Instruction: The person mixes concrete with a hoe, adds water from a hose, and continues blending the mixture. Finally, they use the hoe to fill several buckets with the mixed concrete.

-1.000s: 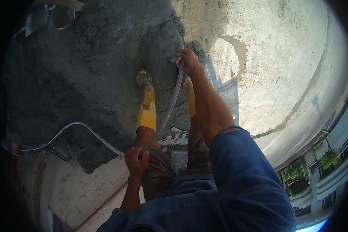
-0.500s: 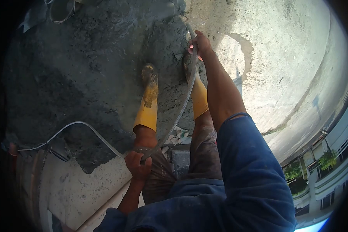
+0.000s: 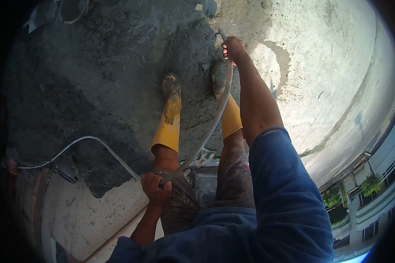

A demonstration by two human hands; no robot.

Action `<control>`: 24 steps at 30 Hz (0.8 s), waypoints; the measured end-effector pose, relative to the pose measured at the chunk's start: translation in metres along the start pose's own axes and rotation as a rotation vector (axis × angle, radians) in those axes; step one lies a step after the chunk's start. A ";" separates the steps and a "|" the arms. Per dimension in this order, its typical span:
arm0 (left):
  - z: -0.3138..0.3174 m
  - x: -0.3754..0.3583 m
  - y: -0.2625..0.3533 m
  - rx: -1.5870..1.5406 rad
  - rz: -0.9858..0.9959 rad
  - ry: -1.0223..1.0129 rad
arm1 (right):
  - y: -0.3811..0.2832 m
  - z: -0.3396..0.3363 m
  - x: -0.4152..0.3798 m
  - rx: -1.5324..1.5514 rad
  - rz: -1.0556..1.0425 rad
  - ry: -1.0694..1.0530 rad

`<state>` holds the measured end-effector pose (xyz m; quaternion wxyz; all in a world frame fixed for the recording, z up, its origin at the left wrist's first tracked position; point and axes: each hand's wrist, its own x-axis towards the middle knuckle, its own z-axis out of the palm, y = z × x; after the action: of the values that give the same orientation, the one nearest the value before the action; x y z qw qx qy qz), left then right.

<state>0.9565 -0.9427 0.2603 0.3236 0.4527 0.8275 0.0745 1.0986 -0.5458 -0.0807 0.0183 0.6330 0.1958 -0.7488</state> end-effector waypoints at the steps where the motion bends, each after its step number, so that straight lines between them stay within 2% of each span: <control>1: 0.001 0.000 0.000 0.000 -0.004 -0.001 | -0.002 -0.002 -0.004 -0.002 -0.042 -0.014; 3: 0.002 0.001 -0.001 -0.018 -0.006 0.008 | -0.006 0.000 -0.016 -0.009 -0.083 -0.030; 5: 0.003 0.001 0.000 -0.032 -0.005 0.016 | -0.004 0.003 -0.022 -0.024 -0.105 0.040; 9: 0.003 0.001 -0.001 -0.044 -0.003 0.006 | -0.002 0.002 -0.017 0.012 -0.102 -0.012; 12: 0.004 0.000 -0.001 -0.052 -0.004 -0.001 | -0.003 0.001 -0.006 0.070 -0.078 0.066; 20: 0.007 0.002 0.000 -0.062 -0.002 -0.005 | -0.012 -0.009 -0.013 -0.152 -0.073 0.041; 24: 0.006 0.004 0.001 -0.071 -0.005 -0.014 | -0.007 -0.012 -0.010 -0.115 -0.056 0.047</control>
<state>0.9593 -0.9402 0.2537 0.3454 0.4397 0.8231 0.0997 1.1104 -0.5378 -0.0709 0.0290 0.6427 0.2565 -0.7213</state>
